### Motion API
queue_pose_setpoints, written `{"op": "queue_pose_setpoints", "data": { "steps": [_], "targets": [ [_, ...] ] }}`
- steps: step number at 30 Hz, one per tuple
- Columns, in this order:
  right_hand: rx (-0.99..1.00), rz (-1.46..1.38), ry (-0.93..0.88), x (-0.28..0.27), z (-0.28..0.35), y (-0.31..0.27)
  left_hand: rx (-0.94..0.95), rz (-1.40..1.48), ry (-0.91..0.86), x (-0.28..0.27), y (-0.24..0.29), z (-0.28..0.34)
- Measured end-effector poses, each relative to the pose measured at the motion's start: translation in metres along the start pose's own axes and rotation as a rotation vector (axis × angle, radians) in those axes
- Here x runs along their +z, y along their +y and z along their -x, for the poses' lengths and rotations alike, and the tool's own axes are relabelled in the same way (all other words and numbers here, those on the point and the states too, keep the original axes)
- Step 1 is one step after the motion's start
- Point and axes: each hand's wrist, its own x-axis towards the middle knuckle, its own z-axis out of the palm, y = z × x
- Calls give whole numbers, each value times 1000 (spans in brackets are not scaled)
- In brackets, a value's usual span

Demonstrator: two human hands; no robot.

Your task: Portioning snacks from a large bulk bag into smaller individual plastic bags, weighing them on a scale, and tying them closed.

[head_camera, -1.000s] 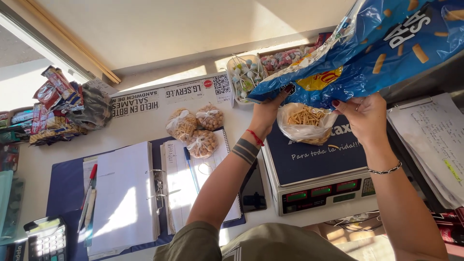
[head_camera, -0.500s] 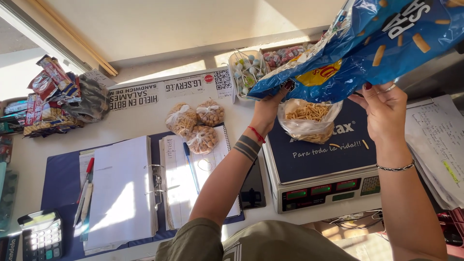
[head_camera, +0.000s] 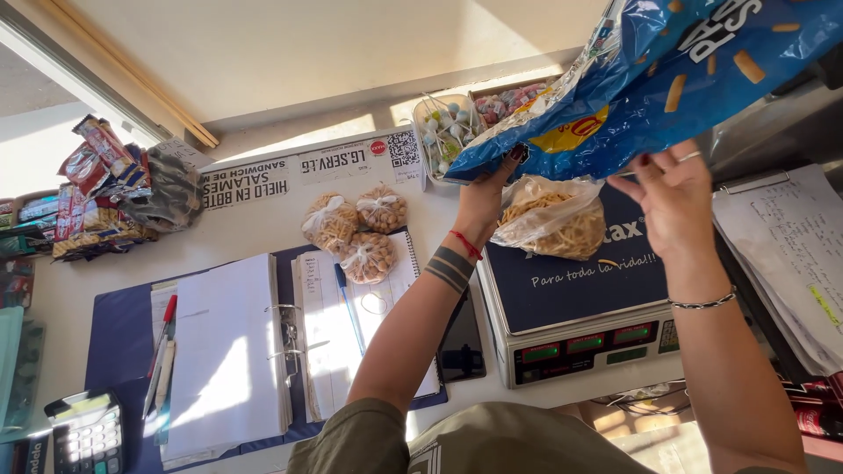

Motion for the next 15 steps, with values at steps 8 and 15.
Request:
{"op": "queue_pose_setpoints", "data": {
  "steps": [8,15],
  "targets": [
    [195,-191,153,-9,3,42,61,-856,-70,6,60,37],
    [282,-321,185,-3,10,43,-395,-1245,-103,-26,59,70]
  ]
}}
